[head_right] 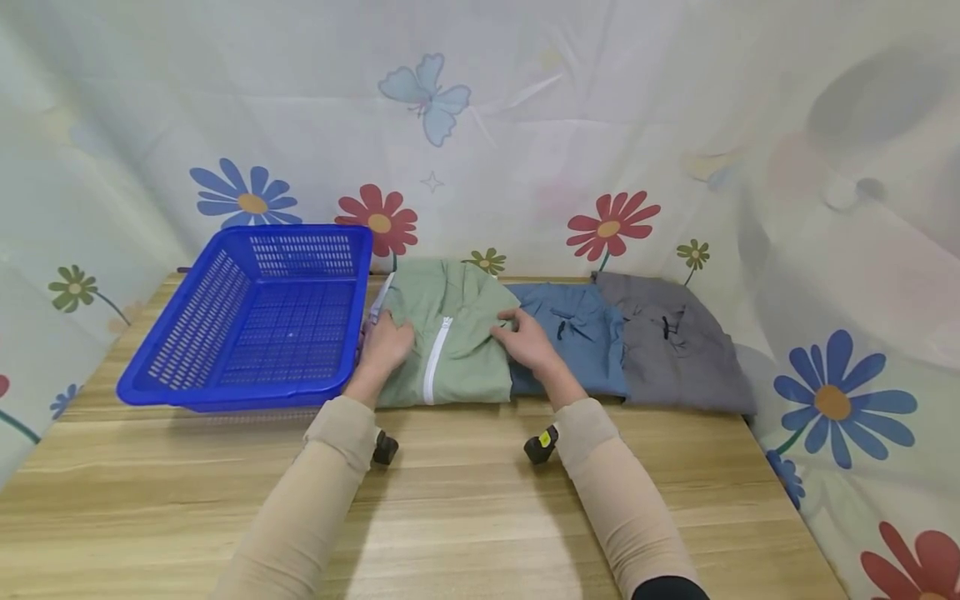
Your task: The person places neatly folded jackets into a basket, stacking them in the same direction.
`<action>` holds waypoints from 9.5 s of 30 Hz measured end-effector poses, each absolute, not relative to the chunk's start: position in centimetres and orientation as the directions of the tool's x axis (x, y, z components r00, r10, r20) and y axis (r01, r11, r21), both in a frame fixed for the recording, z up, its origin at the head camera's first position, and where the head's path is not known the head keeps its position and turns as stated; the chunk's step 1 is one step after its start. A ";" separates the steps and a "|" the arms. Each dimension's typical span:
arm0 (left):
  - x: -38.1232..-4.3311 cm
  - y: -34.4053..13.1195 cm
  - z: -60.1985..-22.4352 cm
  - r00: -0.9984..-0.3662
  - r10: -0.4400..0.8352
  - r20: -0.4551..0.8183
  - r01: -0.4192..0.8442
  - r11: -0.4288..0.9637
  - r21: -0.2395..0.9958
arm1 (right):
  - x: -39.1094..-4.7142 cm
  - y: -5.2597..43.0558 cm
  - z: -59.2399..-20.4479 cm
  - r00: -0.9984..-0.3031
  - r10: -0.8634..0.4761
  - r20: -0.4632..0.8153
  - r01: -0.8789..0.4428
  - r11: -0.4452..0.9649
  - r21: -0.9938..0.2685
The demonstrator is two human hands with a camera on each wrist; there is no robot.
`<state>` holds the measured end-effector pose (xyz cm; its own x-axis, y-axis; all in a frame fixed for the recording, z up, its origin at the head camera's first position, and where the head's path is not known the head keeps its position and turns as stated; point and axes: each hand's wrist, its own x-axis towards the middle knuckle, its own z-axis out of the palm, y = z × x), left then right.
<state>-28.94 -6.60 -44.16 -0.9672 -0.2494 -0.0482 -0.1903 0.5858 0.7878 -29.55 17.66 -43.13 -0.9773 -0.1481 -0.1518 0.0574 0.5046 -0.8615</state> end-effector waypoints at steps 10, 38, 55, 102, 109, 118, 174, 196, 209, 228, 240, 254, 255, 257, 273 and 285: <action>-29.1 -6.7 -44.2 -0.961 -0.275 0.007 -0.150 0.547 0.824 | -29.7 18.1 -43.4 -0.978 -0.148 -0.145 0.056 0.485 -0.873; -29.0 -7.3 -45.1 -0.966 -0.228 0.124 -0.007 0.500 0.866 | -30.2 18.5 -44.4 -0.992 -0.104 -0.075 0.025 0.418 -0.908; -28.4 -7.1 -45.3 -0.972 -0.168 0.166 0.027 0.619 0.785 | -32.1 19.1 -42.9 -0.995 -0.097 -0.001 -0.055 0.568 -0.821; -28.0 -7.5 -45.6 -0.996 -0.084 0.004 -0.040 0.519 0.854 | -31.0 20.8 -44.2 -0.963 -0.238 -0.128 0.030 0.377 -0.926; -28.1 -7.6 -45.6 -0.995 -0.103 -0.002 -0.056 0.520 0.852 | -30.3 20.5 -44.3 -0.969 -0.211 -0.129 0.049 0.345 -0.937; -27.7 -7.2 -45.0 -0.991 -0.130 -0.014 -0.073 0.462 0.884 | -29.8 21.1 -44.5 -0.972 -0.218 -0.090 0.021 0.303 -0.953; -25.8 -18.0 -31.1 -0.994 0.105 -0.044 -0.001 0.379 0.925 | -28.5 14.6 -32.7 -0.916 -0.398 0.058 -0.206 0.341 -0.917; -28.1 -28.7 -30.6 -0.975 0.159 -0.154 -0.099 0.309 0.946 | -30.8 4.8 -31.9 -0.900 -0.428 0.084 -0.235 0.314 -0.920; -29.1 -33.8 -32.6 -0.945 0.215 -0.248 -0.125 0.463 0.877 | -31.5 0.7 -33.4 -0.893 -0.443 0.078 -0.250 0.345 -0.905; -30.4 -36.2 -32.7 -0.918 0.147 -0.368 -0.188 0.656 0.731 | -32.1 -4.3 -35.1 -0.924 -0.368 0.106 -0.252 0.375 -0.892; -30.2 -36.4 -32.7 -0.925 0.109 -0.364 -0.204 0.666 0.718 | -32.3 -5.7 -35.9 -0.922 -0.360 0.143 -0.304 0.447 -0.841; -30.2 -35.5 -32.4 -0.928 0.104 -0.359 -0.161 0.754 0.637 | -32.6 -4.6 -35.7 -0.915 -0.380 0.132 -0.316 0.474 -0.822; -30.2 -35.4 -32.2 -0.932 0.096 -0.349 -0.152 0.771 0.619 | -32.5 -4.4 -35.7 -0.916 -0.380 0.132 -0.316 0.475 -0.821; -30.2 -35.3 -32.0 -0.945 0.077 -0.319 -0.130 0.804 0.580 | -32.5 -4.1 -35.6 -0.913 -0.378 0.152 -0.336 0.488 -0.806; -29.1 -31.8 -30.6 -0.966 0.115 -0.230 0.003 0.900 0.436 | -32.8 1.1 -37.2 -0.898 -0.411 0.156 -0.338 0.419 -0.842; -27.8 -25.7 -30.1 -0.958 0.237 -0.164 0.131 0.865 0.485 | -30.9 6.4 -38.3 -0.887 -0.451 0.101 -0.357 0.528 -0.771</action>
<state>-27.75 -25.65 -30.13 -0.9577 0.2367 -0.1639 0.1308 0.8648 0.4847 -30.89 6.42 -38.31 -0.8866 -0.4513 0.1014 -0.3568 0.5279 -0.7707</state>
